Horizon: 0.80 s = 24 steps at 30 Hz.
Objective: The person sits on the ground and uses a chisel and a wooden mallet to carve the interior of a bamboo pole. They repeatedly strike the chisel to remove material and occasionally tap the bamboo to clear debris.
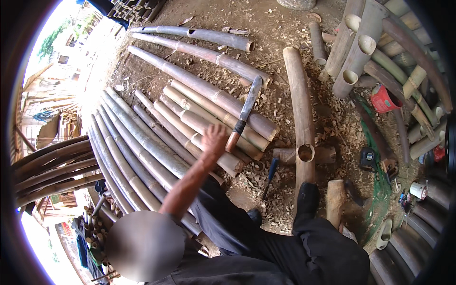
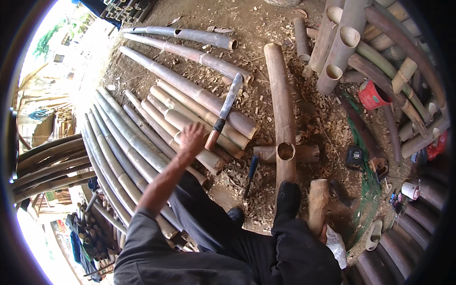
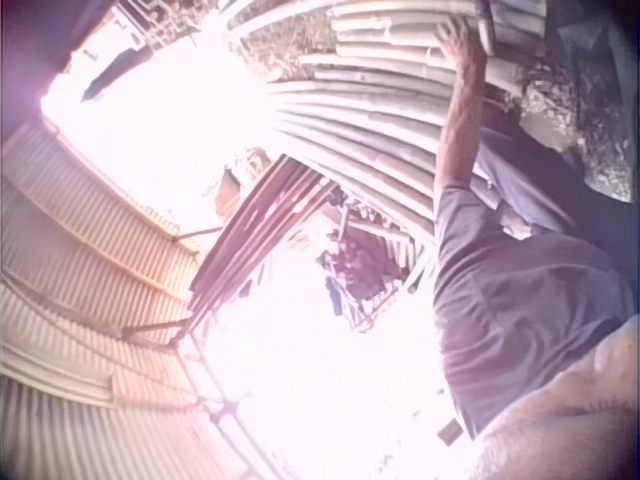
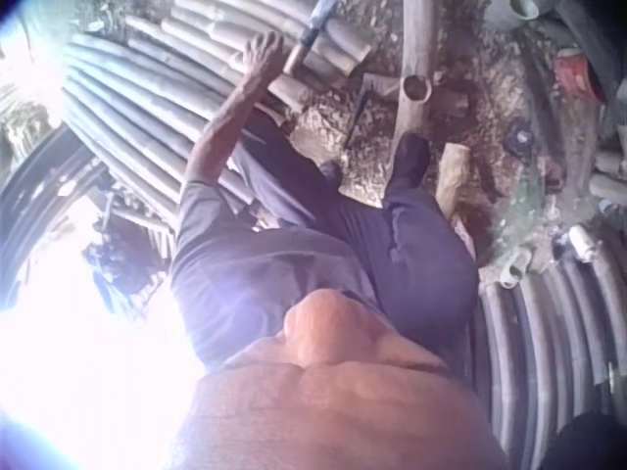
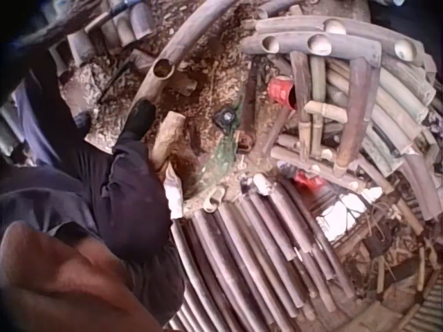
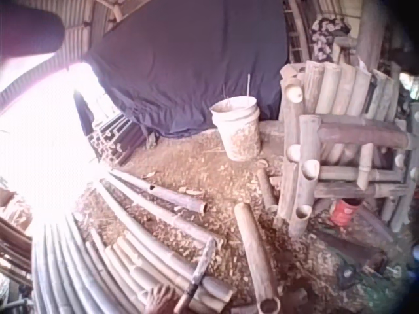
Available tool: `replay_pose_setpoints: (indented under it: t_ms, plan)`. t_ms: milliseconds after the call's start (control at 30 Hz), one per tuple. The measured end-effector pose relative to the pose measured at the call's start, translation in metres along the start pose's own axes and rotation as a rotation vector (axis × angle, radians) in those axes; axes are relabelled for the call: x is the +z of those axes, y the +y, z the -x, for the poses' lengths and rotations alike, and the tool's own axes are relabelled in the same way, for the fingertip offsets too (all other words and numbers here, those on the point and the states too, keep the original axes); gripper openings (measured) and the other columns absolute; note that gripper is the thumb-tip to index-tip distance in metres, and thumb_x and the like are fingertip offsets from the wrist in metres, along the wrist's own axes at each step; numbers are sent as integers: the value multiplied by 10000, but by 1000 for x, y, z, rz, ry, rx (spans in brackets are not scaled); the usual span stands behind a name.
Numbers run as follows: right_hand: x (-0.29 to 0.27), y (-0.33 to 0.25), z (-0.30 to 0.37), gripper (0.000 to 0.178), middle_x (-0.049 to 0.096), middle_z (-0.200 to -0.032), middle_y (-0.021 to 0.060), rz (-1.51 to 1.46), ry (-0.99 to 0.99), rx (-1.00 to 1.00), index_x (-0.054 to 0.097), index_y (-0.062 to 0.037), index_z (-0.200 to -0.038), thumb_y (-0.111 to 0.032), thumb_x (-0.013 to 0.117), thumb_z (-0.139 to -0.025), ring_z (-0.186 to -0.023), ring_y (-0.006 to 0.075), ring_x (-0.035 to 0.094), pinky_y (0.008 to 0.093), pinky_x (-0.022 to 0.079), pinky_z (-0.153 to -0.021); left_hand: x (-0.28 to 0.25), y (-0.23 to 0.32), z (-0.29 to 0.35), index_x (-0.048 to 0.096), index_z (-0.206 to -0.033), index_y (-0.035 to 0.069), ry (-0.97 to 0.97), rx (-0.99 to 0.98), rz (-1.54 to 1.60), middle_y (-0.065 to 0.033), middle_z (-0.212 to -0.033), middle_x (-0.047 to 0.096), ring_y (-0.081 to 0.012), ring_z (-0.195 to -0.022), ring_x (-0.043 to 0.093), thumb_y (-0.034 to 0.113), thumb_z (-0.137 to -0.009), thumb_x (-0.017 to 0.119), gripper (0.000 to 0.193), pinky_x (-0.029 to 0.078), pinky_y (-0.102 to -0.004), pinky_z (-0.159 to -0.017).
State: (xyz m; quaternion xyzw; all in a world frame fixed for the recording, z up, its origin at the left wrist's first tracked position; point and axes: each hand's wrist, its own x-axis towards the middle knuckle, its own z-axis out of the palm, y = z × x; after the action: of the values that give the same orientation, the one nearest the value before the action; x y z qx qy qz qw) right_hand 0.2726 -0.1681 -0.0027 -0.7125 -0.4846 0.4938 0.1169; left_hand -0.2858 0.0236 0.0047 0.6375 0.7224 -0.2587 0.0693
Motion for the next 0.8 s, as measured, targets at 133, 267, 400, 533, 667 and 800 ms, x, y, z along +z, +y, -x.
replay_pose_setpoints:
  t_ms: [133, 267, 400, 533, 667, 800]
  plan:
    - [9, -11, 4, 909, 566, -1272, 214, 15, -13, 23, 307, -35, -1461, -246, 788, -719, -1165, 310, 571, 401, 441, -988, 52, -75, -20, 376, -1461, 146, -60, 179, -33, -72, -1517, 373, -304, -1444, 260, 172, -939, 454, 528, 236, -549, -1156]
    - [4, -19, 6, 904, 575, -1259, 207, 22, 11, 39, 312, -38, -1458, -249, 790, -720, -1157, 306, 575, 400, 444, -983, 37, -84, -47, 513, -1296, 128, 95, 302, 30, -113, -1204, 548, -307, -1228, 477, 275, -701, 750, 657, 309, -532, -1098]
    - [2, -17, 16, 898, 583, -1245, 200, 14, 40, 68, 318, -40, -1454, -253, 791, -722, -1148, 301, 580, 398, 447, -978, -41, -71, -44, 535, -1194, 82, 429, 62, 628, -172, -1086, 553, -368, -1041, 558, 269, -558, 813, 718, 504, -445, -875]
    - [4, -14, 22, 893, 591, -1232, 194, -5, 54, 101, 323, -43, -1451, -257, 793, -723, -1139, 296, 584, 396, 450, -973, -123, -42, -24, 482, -1231, -15, 496, 280, 1434, -139, -1030, 577, -256, -907, 596, 445, -666, 772, 784, 521, -393, -808]
    - [0, -25, 21, 887, 600, -1219, 187, -22, 50, 98, 329, -46, -1447, -261, 795, -724, -1130, 292, 589, 394, 454, -968, -168, 8, 4, 463, -1302, -14, 138, 302, 1903, -149, -1113, 599, -243, -1012, 596, 397, -672, 805, 826, 500, -355, -898]
    - [-14, -42, 18, 882, 608, -1205, 180, -52, 40, 76, 334, -48, -1444, -264, 797, -725, -1121, 287, 593, 392, 457, -963, -177, 50, 16, 483, -1327, 12, -47, 436, 1895, -95, -1181, 607, -199, -1098, 566, 227, -690, 836, 760, 432, -357, -999]
